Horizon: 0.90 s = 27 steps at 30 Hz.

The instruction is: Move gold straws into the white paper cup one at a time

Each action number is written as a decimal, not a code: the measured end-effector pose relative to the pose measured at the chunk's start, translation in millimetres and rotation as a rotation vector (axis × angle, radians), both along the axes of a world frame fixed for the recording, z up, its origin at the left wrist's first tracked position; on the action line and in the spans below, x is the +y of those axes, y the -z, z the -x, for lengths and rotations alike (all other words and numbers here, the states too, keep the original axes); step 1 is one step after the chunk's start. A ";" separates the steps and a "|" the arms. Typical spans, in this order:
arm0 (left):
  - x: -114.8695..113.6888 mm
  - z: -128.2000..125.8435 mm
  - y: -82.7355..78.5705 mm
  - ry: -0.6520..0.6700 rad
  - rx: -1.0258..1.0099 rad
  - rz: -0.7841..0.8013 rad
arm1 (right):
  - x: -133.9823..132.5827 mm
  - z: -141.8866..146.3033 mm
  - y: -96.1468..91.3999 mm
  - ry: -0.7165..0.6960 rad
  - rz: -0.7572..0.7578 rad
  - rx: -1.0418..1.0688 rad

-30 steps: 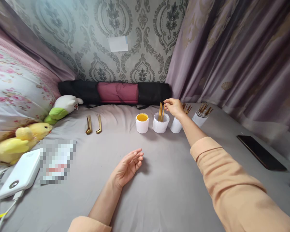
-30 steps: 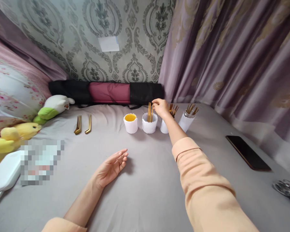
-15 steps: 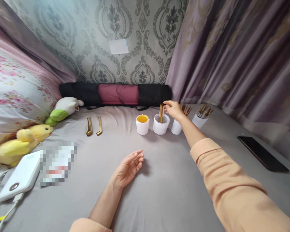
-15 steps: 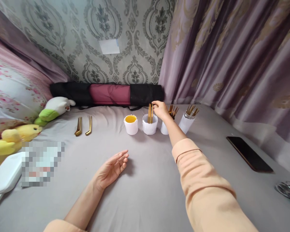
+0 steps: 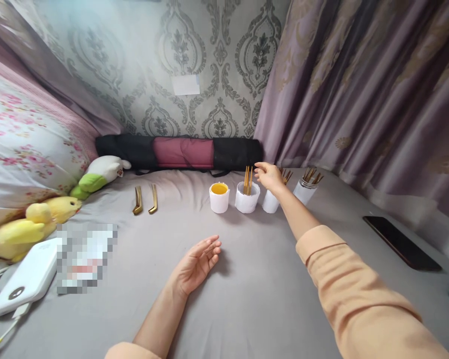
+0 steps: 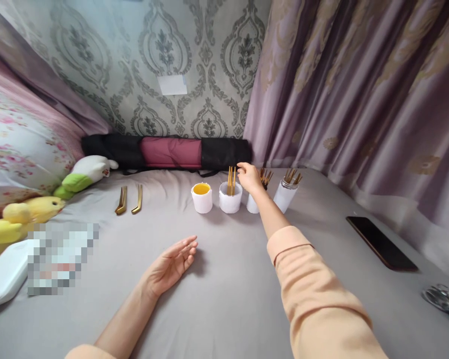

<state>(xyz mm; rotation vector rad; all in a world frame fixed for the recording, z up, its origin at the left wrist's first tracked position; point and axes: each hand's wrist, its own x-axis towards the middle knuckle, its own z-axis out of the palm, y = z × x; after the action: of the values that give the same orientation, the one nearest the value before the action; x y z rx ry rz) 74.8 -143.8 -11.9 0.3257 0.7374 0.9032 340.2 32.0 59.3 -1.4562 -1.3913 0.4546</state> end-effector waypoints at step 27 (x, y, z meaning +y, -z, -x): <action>-1.2 1.0 4.2 0.003 -0.016 -0.024 | -92.5 28.1 15.6 -0.013 -0.089 0.344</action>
<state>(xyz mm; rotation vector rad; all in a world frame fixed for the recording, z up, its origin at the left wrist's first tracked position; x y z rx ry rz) 73.8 -144.9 -16.1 0.3398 0.7114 0.9114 312.1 -60.4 43.7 -1.2305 -1.1318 0.6128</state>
